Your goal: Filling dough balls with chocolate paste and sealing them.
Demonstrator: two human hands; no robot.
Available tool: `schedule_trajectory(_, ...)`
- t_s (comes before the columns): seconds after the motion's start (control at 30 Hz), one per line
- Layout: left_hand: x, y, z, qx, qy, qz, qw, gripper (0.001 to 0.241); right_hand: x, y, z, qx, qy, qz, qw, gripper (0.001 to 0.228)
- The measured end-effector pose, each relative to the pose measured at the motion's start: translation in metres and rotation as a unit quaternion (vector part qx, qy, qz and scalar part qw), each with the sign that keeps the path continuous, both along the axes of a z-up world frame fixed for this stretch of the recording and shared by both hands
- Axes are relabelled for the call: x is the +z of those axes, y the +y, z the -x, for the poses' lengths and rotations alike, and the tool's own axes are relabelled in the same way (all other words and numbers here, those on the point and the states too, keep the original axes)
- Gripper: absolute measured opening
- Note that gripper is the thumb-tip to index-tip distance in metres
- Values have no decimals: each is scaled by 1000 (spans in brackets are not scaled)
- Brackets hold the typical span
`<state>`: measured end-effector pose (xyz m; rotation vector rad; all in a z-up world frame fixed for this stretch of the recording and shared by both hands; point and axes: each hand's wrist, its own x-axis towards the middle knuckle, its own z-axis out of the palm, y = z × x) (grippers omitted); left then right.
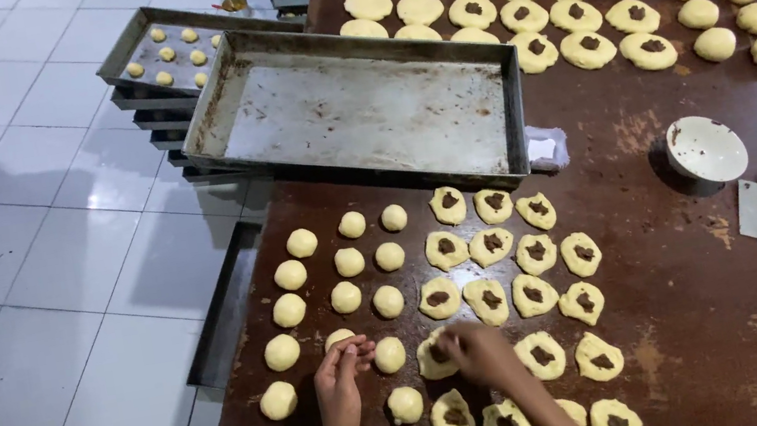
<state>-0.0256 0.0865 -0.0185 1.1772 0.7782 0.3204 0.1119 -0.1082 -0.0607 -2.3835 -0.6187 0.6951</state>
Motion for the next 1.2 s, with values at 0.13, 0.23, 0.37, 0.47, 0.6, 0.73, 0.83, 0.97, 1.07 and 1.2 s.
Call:
schedule_trajectory(0.13, -23, -23, 5, -11, 16, 15, 1000, 29, -15, -43, 53, 72, -89, -15, 993, 14)
schedule_trajectory(0.23, -29, -45, 7, -16, 1, 31, 999, 26, -33, -57, 70, 89, -114, -89, 985, 33)
schedule_trajectory(0.37, -39, -70, 13, -45, -28, 25, 998, 27, -39, -63, 77, 98, -167, -108, 975, 22)
schedule_trajectory(0.47, -36, -91, 24, -29, -23, 32, 999, 27, -50, -64, 79, 109, -142, -78, 981, 36)
schedule_trajectory(0.6, -25, -116, 46, 13, 45, 14, 999, 31, -56, -64, 84, 98, -124, -61, 986, 48)
schedule_trajectory(0.73, -67, -126, 74, 37, 29, 5, 999, 28, -72, -64, 87, 99, -146, -99, 979, 50)
schedule_trajectory(0.83, -46, -132, 87, 60, 36, 16, 997, 31, -63, -62, 87, 120, -154, -168, 966, 44)
schedule_trajectory(0.97, -29, -131, 91, 58, 69, 6, 996, 30, -61, -58, 87, 94, -61, -182, 977, 50)
schedule_trajectory(1.07, -47, -119, 90, 30, 60, -6, 998, 28, -72, -55, 84, 78, -50, -113, 989, 49)
schedule_trajectory(1.2, -51, -103, 88, -53, 118, -77, 989, 26, -66, -57, 85, 158, -125, -42, 979, 55)
